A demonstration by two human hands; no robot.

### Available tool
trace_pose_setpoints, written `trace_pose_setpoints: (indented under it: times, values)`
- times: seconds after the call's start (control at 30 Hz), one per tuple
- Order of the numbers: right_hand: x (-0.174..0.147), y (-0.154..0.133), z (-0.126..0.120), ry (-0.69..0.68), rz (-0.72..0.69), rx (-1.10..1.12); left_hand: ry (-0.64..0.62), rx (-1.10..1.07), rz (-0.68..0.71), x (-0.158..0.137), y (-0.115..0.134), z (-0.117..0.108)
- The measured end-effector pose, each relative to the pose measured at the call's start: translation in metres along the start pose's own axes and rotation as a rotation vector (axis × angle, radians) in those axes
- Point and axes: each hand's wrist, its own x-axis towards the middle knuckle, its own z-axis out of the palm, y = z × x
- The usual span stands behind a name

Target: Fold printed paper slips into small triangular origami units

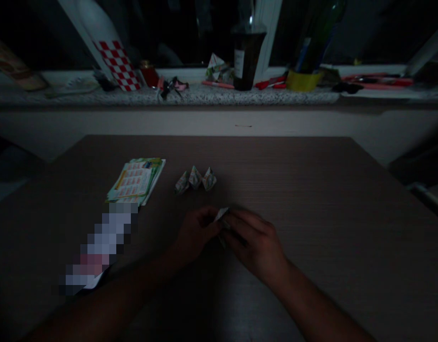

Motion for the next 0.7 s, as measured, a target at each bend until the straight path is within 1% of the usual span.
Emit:
trace_pose_setpoints:
  times: [0.2, 0.33, 0.43, 0.5, 0.57, 0.7]
  values:
    - [0.001, 0.0, 0.001, -0.023, -0.019, -0.079, 0.015, -0.02, -0.027, 0.003, -0.001, 0.001]
    - [0.007, -0.003, 0.001, -0.096, -0.041, -0.179, 0.028, -0.073, -0.061, 0.002, 0.005, 0.001]
    - [0.019, -0.011, -0.002, -0.178, -0.041, -0.264, 0.055, -0.139, -0.103, 0.002, 0.008, 0.0]
    - [0.03, -0.018, -0.004, -0.258, -0.021, -0.308, 0.093, -0.251, -0.113, 0.003, 0.006, -0.001]
    - [0.043, -0.026, -0.005, -0.328, -0.009, -0.365, 0.135, -0.382, -0.093, 0.006, 0.002, -0.003]
    - [0.068, -0.038, -0.004, -0.485, 0.089, -0.367, 0.138, -0.444, -0.079, 0.013, -0.004, -0.008]
